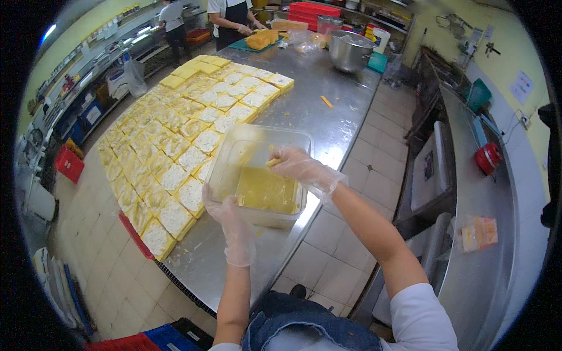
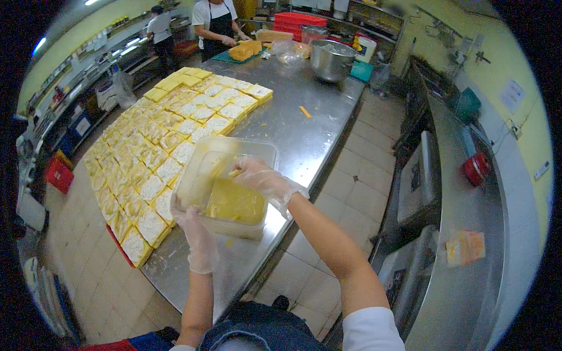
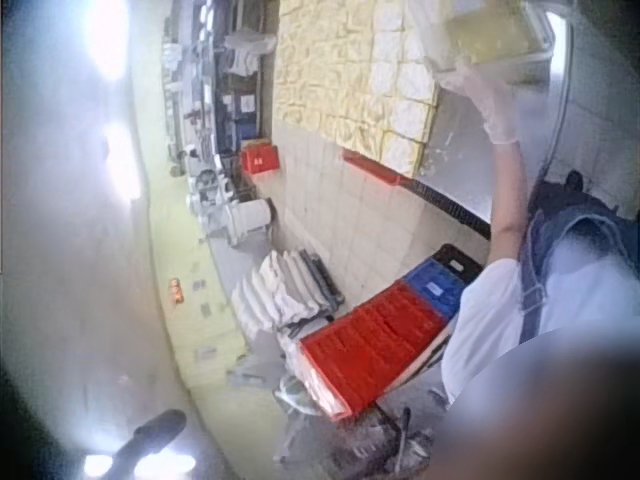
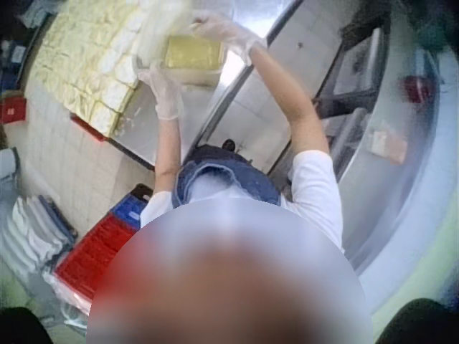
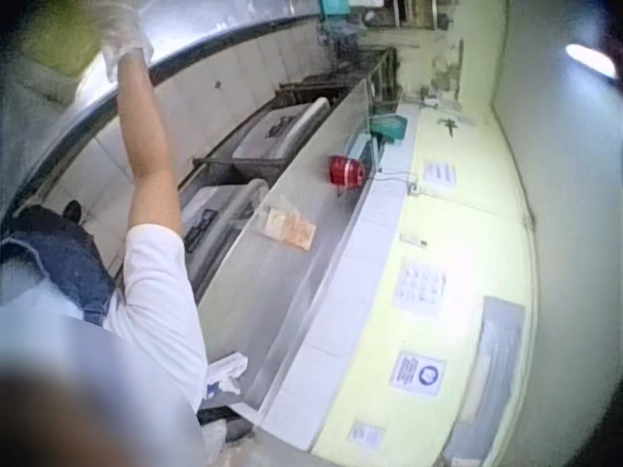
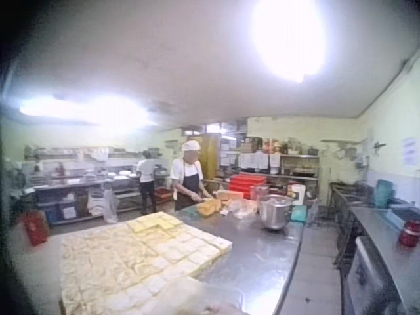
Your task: The person places yellow strips into square compartments filled with a white mixture on a large tray. They repeatedly pick up strips from a container and arrange them in a crisscross pattern over the mixture, working across the tray in a commercial kitchen.
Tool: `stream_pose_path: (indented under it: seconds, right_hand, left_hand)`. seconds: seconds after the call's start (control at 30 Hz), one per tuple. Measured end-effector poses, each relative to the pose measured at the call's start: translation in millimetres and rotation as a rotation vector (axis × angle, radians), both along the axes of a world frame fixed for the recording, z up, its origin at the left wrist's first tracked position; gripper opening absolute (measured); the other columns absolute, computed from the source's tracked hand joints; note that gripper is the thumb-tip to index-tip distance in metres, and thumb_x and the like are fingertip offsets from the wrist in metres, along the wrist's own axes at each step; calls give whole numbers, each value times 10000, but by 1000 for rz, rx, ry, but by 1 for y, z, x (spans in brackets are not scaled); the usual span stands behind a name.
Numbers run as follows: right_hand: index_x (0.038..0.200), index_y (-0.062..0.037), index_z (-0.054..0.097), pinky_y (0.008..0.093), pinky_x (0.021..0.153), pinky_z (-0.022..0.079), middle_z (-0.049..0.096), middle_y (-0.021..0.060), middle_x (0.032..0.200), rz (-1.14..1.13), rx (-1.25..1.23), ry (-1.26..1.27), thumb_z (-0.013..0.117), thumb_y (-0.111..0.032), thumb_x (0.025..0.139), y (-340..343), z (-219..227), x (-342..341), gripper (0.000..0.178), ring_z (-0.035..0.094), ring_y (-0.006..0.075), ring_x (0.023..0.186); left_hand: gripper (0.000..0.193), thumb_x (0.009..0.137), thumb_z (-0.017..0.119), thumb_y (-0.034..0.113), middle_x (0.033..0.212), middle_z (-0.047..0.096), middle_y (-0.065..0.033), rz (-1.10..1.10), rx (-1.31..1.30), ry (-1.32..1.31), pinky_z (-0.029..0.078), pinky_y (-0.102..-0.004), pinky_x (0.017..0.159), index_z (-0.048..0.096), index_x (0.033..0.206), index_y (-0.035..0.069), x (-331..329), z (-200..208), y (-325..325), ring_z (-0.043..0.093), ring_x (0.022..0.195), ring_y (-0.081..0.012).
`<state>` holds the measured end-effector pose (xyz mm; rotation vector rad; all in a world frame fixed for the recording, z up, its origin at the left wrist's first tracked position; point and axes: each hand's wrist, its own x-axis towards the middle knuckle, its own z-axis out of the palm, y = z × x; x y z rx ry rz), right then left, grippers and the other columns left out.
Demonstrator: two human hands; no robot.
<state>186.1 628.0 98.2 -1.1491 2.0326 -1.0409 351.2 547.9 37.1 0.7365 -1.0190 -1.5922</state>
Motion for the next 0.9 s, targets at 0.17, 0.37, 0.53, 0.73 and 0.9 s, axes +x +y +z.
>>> stream_pose_path:
  seconds: [0.17,0.37,0.53,0.73,0.9]
  right_hand:
    - [900,-11,585,275,650,444,580,55,800,61,-54,-145,609,-187,735,-10,8,-39,242,531,131,742]
    - [890,-34,594,247,635,418,567,5,781,44,21,-212,618,-209,730,-12,0,-136,238,519,96,713]
    - [859,-40,592,234,616,405,553,-2,729,-66,-153,-177,602,-144,744,-5,1,-204,155,501,77,670]
    - [889,-37,584,225,618,414,556,2,720,-147,-60,-256,594,-116,772,-21,-13,-306,142,516,85,656]
    - [955,-55,562,214,608,405,574,5,771,-13,-213,-392,610,-152,804,-34,-9,-375,186,517,91,671]
  left_hand:
    - [648,677,408,-50,1277,363,-145,39,-28,9,287,-321,1021,295,1312,0,-51,10,-7,379,1185,-241]
    - [640,655,405,-37,1221,409,-139,-24,-8,79,291,-311,1017,323,1290,-15,-155,-9,-8,415,1122,-240]
    - [535,701,435,20,1218,464,-207,174,-394,-279,289,-351,1030,430,1233,-36,-255,-12,-14,436,1140,-324]
    - [588,706,443,62,1277,400,-212,59,-340,-198,227,-364,1063,359,1281,-29,-357,-16,-32,346,1226,-315]
    - [563,755,444,109,1271,397,-209,63,-241,-238,219,-372,1067,341,1289,-36,-413,-22,-40,340,1231,-305]
